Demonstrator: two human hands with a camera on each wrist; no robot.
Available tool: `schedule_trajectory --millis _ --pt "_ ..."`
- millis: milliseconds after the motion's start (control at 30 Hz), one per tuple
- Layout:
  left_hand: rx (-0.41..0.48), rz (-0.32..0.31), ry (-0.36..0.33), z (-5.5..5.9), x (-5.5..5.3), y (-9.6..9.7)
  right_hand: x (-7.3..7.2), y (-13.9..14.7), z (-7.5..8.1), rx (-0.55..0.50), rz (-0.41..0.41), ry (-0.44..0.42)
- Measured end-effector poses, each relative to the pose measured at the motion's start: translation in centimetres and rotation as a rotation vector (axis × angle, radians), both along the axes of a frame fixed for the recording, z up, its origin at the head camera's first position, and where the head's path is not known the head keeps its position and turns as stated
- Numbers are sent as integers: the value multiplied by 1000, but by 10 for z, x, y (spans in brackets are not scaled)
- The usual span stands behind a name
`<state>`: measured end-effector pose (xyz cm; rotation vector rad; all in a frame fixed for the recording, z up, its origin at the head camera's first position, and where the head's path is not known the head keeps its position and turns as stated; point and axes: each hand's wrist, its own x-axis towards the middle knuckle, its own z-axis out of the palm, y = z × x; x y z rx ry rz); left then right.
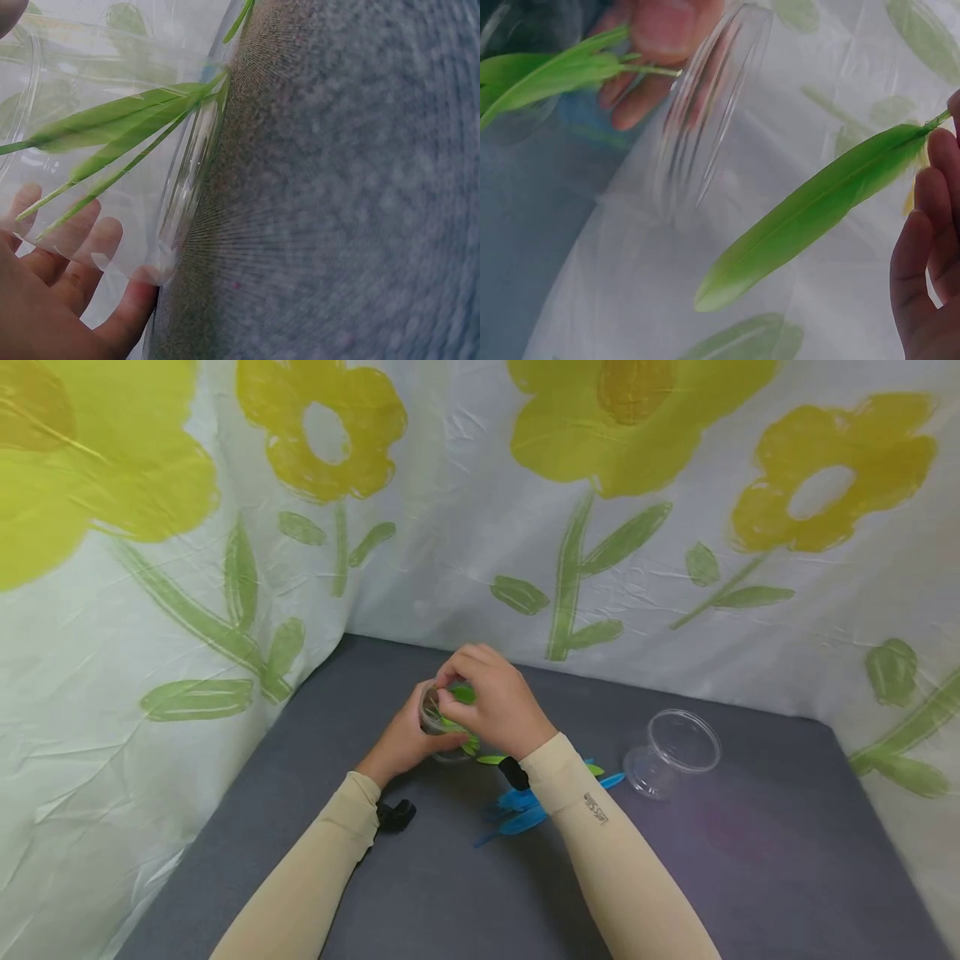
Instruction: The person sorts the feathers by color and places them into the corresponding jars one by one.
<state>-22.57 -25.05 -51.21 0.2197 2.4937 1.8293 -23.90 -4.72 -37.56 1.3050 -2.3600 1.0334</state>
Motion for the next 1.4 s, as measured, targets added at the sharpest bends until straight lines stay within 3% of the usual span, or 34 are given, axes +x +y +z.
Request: schedule_trajectory --millis 233,733,933,1200,1400 --pt "10 -28 20 -4 0 0 -3 -15 -3 -14 36 -1" --pt "-3 -73 120 -2 -4 -2 -3 -28 -10 -6 49 -11" --pt "-6 -61 94 -2 -3 -3 -6 -29 -13 4 47 -14" --pt "-3 -56 78 -1 -1 -2 -8 -25 -23 15 15 -78" --pt "17 -28 49 -2 -1 -2 -13 -19 -31 39 -13 -68"
